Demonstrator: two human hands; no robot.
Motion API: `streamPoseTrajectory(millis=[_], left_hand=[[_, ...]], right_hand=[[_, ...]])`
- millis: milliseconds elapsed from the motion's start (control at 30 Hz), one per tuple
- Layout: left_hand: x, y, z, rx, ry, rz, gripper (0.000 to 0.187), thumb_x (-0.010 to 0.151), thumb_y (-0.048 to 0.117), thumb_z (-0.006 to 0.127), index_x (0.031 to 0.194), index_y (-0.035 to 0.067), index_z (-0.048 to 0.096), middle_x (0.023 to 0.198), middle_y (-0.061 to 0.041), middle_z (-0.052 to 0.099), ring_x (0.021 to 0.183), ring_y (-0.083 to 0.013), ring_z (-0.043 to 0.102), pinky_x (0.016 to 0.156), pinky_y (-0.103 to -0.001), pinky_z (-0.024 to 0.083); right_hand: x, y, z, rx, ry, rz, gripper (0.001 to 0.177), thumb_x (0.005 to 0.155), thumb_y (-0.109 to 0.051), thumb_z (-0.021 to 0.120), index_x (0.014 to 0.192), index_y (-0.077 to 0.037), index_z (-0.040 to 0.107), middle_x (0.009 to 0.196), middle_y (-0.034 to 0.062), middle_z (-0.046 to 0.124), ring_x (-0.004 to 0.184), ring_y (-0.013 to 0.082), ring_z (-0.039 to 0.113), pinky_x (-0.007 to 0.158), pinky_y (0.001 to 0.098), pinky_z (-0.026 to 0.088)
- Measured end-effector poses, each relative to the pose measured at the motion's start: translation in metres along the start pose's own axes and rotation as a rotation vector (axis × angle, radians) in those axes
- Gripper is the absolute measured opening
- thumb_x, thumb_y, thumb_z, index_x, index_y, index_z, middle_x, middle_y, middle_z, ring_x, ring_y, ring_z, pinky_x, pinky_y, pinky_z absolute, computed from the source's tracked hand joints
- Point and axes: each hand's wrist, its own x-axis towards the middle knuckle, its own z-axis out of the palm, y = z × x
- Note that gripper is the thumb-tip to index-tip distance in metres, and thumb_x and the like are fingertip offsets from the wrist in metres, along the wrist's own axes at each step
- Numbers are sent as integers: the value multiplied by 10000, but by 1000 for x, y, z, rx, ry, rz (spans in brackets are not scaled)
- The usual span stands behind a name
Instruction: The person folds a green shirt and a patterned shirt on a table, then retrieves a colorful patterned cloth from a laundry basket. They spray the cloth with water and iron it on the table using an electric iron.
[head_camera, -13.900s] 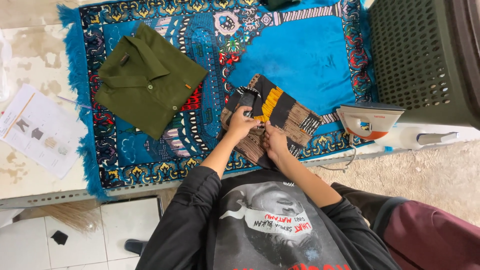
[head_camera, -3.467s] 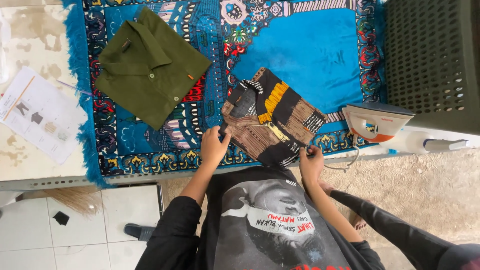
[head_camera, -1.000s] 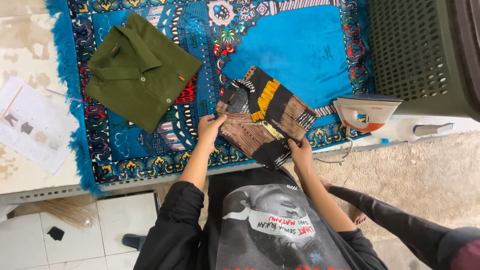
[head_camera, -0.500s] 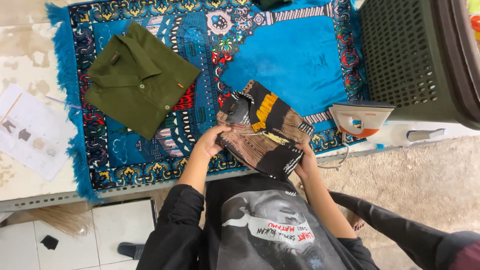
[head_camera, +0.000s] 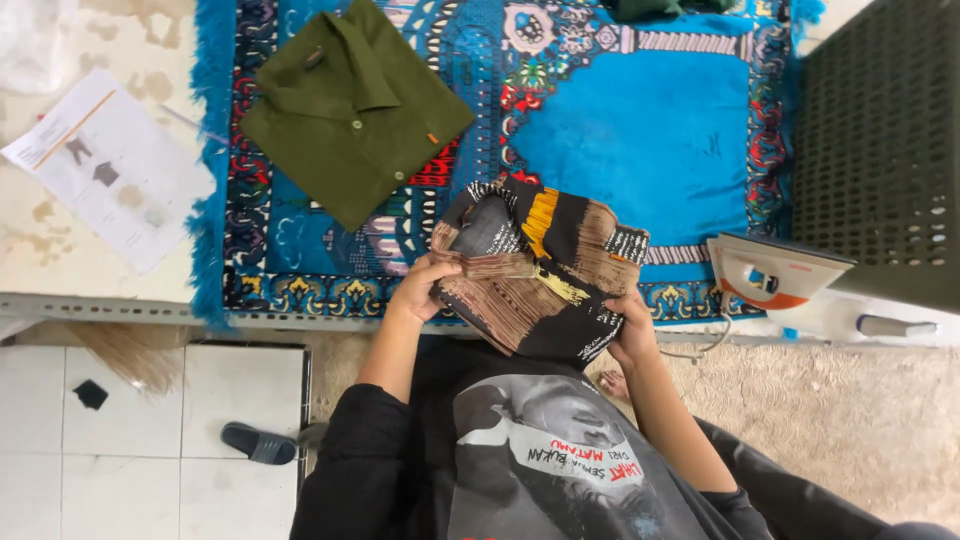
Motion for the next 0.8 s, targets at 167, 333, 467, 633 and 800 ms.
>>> streamPoseTrajectory(millis=[167, 333, 467, 633, 800], left_hand=[[-39, 50, -31, -47, -28, 108, 339, 726, -61, 760, 1061, -45, 715, 962, -258, 739, 878, -399, 757, 751, -502, 620], [-88, 121, -85, -76, 6, 227, 352, 715, -65, 763, 1063, -50, 709, 953, -257, 736, 858, -391, 760, 746, -510, 628], [-127, 204, -129, -32, 89, 322, 312, 708, -29, 785, 1013, -37, 723, 899, -224, 736, 836, -369, 762, 738, -465, 616], [-158, 285, -226, 6, 170, 437, 302, 722, 28, 805, 1007, -29, 724, 884, -217, 733, 808, -368, 763, 725, -457, 615], [-222, 392, -239, -25, 246, 579, 241, 719, 13, 766, 956, 3, 723, 858, -209, 717, 810, -377, 771, 737, -428, 626]], right_hand=[[5, 27, 54, -43, -117, -14, 501, 691, 5, 578, 1178, -79, 660, 943, 165, 699, 748, 296, 724, 689, 401, 631], [7, 77, 126, -57, -218, 21, 576, 672, -5, 568, 1238, -85, 636, 967, 167, 697, 764, 305, 724, 701, 410, 636], [34, 130, 201, -83, -315, 78, 538, 682, -23, 585, 1205, -88, 691, 954, 168, 718, 760, 307, 733, 705, 415, 626], [59, 200, 309, -96, -442, 155, 524, 696, -48, 602, 1207, -93, 707, 960, 155, 727, 762, 283, 734, 710, 403, 626], [38, 225, 440, -90, -536, 171, 579, 713, -56, 590, 1279, -147, 673, 999, 164, 698, 793, 288, 722, 688, 385, 639]])
